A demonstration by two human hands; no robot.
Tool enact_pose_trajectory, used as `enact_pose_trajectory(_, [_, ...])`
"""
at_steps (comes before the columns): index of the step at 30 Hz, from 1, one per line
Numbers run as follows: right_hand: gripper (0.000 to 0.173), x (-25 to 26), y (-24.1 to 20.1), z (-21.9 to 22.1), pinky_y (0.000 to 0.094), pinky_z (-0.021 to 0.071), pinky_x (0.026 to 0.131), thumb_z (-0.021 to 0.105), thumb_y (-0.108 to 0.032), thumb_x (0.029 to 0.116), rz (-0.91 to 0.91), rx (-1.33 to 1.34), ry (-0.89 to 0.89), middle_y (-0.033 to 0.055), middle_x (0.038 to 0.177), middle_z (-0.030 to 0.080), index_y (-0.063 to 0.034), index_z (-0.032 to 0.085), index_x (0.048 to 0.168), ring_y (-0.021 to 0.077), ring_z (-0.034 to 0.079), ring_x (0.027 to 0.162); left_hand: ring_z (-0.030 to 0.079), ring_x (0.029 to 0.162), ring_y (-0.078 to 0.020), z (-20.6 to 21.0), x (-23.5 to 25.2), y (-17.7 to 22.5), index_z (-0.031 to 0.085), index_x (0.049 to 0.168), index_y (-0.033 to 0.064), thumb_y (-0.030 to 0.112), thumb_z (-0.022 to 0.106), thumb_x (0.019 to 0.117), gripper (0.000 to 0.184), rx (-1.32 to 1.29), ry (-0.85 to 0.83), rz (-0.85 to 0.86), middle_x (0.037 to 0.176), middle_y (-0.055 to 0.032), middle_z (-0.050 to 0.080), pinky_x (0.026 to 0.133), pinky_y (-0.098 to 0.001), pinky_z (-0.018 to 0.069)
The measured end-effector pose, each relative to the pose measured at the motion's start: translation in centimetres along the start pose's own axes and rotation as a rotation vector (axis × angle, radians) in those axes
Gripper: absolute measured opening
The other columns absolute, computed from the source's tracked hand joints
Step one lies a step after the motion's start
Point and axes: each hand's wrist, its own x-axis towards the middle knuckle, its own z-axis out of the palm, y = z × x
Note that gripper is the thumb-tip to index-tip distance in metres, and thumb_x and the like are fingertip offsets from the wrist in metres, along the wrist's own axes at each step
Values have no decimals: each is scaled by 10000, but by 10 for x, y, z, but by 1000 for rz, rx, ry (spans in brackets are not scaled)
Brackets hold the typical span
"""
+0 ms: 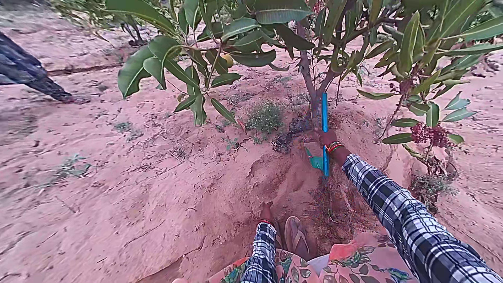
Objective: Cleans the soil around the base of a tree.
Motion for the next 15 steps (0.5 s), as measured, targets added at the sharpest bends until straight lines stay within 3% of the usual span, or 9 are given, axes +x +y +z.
enact_pose_trajectory(1, [460, 6, -4, -8, 332, 494, 507, 581, -491, 1040, -2, 54, -4, 22, 693, 485, -35, 558, 1097, 139, 489, 514, 275, 1535, -400, 0, -2, 0, 274, 1630, 89, 362, 570, 1044, 711, 18, 4, 2, 1654, -219, 307, 1198, -652, 263])
enact_pose_trajectory(4, [469, 2, 5, -22, 329, 453, 554, 601, -479, 1031, 98, 27, -103, 25, 742, 477, -14, 591, 1092, 136, 450, 566, 276, 1533, -407, 1, -7, 2, 279, 1628, 85, 348, 573, 1045, 704, 40, 12, 16, 1648, -228, 313, 1199, -652, 261])
enact_pose_trajectory(8, [313, -38, 51, -18, 225, 391, 452, 578, -387, 1061, 214, 94, -179, -46, 633, 397, -91, 541, 967, 67, 379, 459, 306, 1520, -404, -6, -14, 2, 288, 1617, 59, 307, 540, 1070, 652, 24, -14, 20, 1636, -238, 331, 1197, -630, 282])
enact_pose_trajectory(10, [314, -51, 73, -24, 236, 411, 466, 584, -373, 1063, 210, 86, -140, -31, 660, 425, -61, 546, 1047, 75, 402, 478, 338, 1501, -413, -12, -14, -3, 313, 1604, 51, 296, 525, 1078, 618, 6, -20, 9, 1620, -247, 354, 1180, -632, 309])
enact_pose_trajectory(13, [438, -51, 89, -44, 371, 468, 662, 582, -404, 1057, 180, 10, -23, 76, 868, 525, 8, 589, 1208, 171, 494, 678, 344, 1494, -423, -16, -8, -10, 326, 1595, 43, 293, 500, 1086, 593, -19, -31, 17, 1611, -256, 363, 1165, -647, 318])
enact_pose_trajectory(15, [425, -40, 83, -56, 359, 484, 592, 594, -413, 1049, 135, 46, 88, 56, 781, 512, -4, 592, 1166, 163, 496, 596, 365, 1482, -423, -13, -8, -9, 343, 1590, 44, 316, 509, 1084, 598, -17, -9, 15, 1598, -259, 382, 1156, -641, 336])
